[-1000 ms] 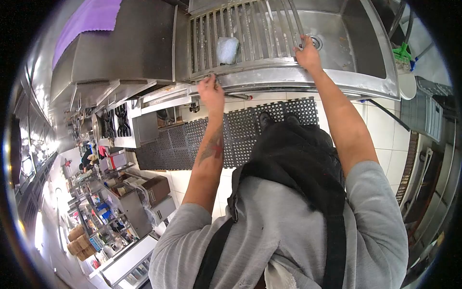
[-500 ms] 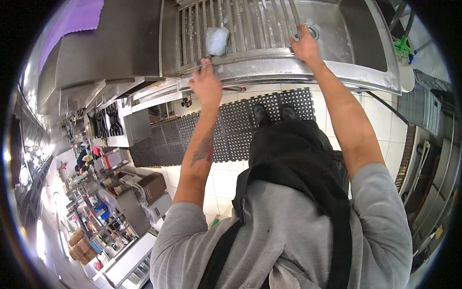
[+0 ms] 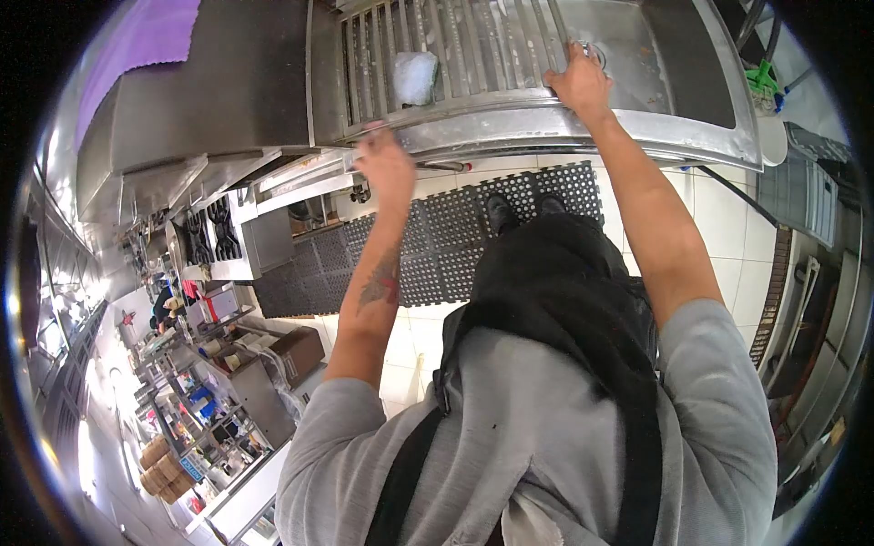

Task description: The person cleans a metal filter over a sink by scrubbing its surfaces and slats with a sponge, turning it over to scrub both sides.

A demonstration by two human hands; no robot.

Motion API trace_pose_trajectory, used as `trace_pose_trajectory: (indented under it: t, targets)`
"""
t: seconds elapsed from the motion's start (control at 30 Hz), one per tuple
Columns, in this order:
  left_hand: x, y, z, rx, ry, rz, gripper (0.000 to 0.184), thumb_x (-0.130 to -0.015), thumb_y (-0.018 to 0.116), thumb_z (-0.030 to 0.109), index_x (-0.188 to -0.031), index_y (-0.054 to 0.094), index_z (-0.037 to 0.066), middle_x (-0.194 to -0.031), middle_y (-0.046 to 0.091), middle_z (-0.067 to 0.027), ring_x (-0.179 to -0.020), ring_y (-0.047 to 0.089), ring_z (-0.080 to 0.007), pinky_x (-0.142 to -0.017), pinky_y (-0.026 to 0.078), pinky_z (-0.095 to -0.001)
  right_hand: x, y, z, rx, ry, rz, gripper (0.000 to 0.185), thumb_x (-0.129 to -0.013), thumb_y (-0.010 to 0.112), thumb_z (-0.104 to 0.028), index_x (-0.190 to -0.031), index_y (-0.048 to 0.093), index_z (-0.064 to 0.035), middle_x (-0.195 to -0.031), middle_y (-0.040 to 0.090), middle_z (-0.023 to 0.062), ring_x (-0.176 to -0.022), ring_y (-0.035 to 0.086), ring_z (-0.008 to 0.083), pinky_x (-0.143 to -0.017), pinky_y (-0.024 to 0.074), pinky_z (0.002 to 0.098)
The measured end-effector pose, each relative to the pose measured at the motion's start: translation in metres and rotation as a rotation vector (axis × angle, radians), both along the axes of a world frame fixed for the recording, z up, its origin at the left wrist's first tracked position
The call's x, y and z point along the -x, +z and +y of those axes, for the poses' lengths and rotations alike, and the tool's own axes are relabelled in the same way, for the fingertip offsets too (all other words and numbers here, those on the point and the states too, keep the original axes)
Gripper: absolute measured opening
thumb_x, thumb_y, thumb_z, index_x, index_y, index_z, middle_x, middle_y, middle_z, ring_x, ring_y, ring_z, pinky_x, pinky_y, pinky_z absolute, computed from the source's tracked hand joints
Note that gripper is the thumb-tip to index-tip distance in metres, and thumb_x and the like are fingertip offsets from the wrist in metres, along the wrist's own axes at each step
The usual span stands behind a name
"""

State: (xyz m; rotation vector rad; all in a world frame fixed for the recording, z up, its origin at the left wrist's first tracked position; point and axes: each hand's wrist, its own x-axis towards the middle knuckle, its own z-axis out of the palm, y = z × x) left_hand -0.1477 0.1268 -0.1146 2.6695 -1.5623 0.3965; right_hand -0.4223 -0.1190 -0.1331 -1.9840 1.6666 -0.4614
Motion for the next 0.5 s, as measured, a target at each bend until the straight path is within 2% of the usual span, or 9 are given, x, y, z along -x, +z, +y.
trace_pose_trajectory:
  t: [0.03, 0.1, 0.17, 0.2, 0.23, 0.3, 0.37, 0.43, 0.5]
  targets:
    - [0.013, -0.005, -0.002, -0.061, -0.080, 0.063, 0.061, -0.087, 0.058, 0.009, -0.146, 0.048, -0.003, -0.148, 0.054, -0.0159, -0.129, 0.046, -0.0337, -0.094, 0.038, -0.0550, 0.000, -0.001, -0.001, 0.006, 0.017, -0.016, 0.077, -0.080, 0.076, -0.039, -0.146, 0.050, -0.0090, -0.153, 0.046, 0.0259, -0.145, 0.041, 0.0399, -0.109, 0.0366, 0.0657]
    - [0.022, -0.007, 0.003, 0.009, -0.140, 0.072, 0.060, -0.087, 0.058, 0.010, -0.145, 0.050, -0.001, -0.148, 0.055, -0.0140, -0.130, 0.046, -0.0335, -0.095, 0.038, -0.0552, 0.005, -0.001, 0.000, 0.008, 0.030, -0.022, 0.077, -0.080, 0.075, -0.040, -0.146, 0.050, -0.0096, -0.153, 0.046, 0.0255, -0.145, 0.040, 0.0402, -0.109, 0.0368, 0.0656]
    - [0.001, 0.009, 0.009, -0.090, -0.038, 0.004, 0.059, -0.087, 0.059, 0.010, -0.145, 0.053, 0.005, -0.149, 0.054, -0.0118, -0.132, 0.046, -0.0327, -0.095, 0.037, -0.0550, 0.003, 0.003, 0.001, 0.000, 0.030, -0.011, 0.077, -0.079, 0.075, -0.040, -0.146, 0.051, -0.0102, -0.152, 0.046, 0.0262, -0.145, 0.040, 0.0403, -0.110, 0.0365, 0.0645]
    - [-0.009, 0.013, 0.009, 0.015, 0.068, 0.018, 0.060, -0.086, 0.060, 0.010, -0.146, 0.054, 0.010, -0.147, 0.056, -0.0095, -0.133, 0.046, -0.0309, -0.096, 0.038, -0.0552, 0.002, -0.002, -0.001, 0.000, 0.027, -0.007, 0.077, -0.079, 0.075, -0.040, -0.146, 0.051, -0.0102, -0.152, 0.046, 0.0262, -0.145, 0.040, 0.0403, -0.110, 0.0365, 0.0645]
    - [-0.005, 0.009, 0.008, 0.012, 0.063, 0.022, 0.060, -0.086, 0.060, 0.010, -0.146, 0.054, 0.010, -0.147, 0.056, -0.0095, -0.133, 0.046, -0.0309, -0.096, 0.038, -0.0552, 0.001, -0.008, -0.001, 0.025, 0.019, -0.034, 0.077, -0.079, 0.075, -0.039, -0.146, 0.051, -0.0104, -0.151, 0.047, 0.0265, -0.145, 0.040, 0.0405, -0.110, 0.0361, 0.0651]
    - [0.018, -0.001, -0.001, -0.035, -0.067, 0.049, 0.060, -0.086, 0.060, 0.010, -0.145, 0.055, 0.013, -0.147, 0.057, -0.0087, -0.133, 0.046, -0.0292, -0.096, 0.037, -0.0544, 0.003, -0.011, -0.001, 0.053, 0.015, -0.057, 0.077, -0.079, 0.075, -0.039, -0.146, 0.051, -0.0105, -0.151, 0.048, 0.0268, -0.145, 0.041, 0.0406, -0.110, 0.0357, 0.0658]
    - [0.044, -0.009, -0.009, -0.065, -0.129, 0.042, 0.059, -0.086, 0.060, 0.011, -0.145, 0.056, 0.014, -0.148, 0.057, -0.0077, -0.133, 0.046, -0.0284, -0.097, 0.037, -0.0539, 0.003, -0.001, -0.001, -0.041, 0.024, -0.083, 0.077, -0.078, 0.076, -0.038, -0.146, 0.051, -0.0108, -0.149, 0.049, 0.0271, -0.144, 0.041, 0.0410, -0.110, 0.0348, 0.0677]
    - [0.047, -0.016, -0.012, 0.131, -0.238, 0.043, 0.055, -0.084, 0.058, 0.008, -0.138, 0.064, 0.018, -0.143, 0.062, -0.0033, -0.130, 0.049, -0.0281, -0.096, 0.037, -0.0527, 0.003, 0.001, 0.000, -0.024, 0.017, -0.056, 0.079, -0.077, 0.077, -0.038, -0.146, 0.050, -0.0110, -0.149, 0.049, 0.0270, -0.144, 0.041, 0.0410, -0.109, 0.0347, 0.0686]
    - [0.015, -0.012, -0.003, 0.110, -0.171, 0.030, 0.054, -0.084, 0.059, 0.008, -0.138, 0.064, 0.016, -0.143, 0.062, -0.0042, -0.130, 0.049, -0.0286, -0.096, 0.037, -0.0528, 0.000, 0.003, 0.001, -0.013, 0.013, -0.030, 0.080, -0.076, 0.077, -0.038, -0.146, 0.050, -0.0111, -0.148, 0.050, 0.0269, -0.144, 0.041, 0.0410, -0.109, 0.0346, 0.0695]
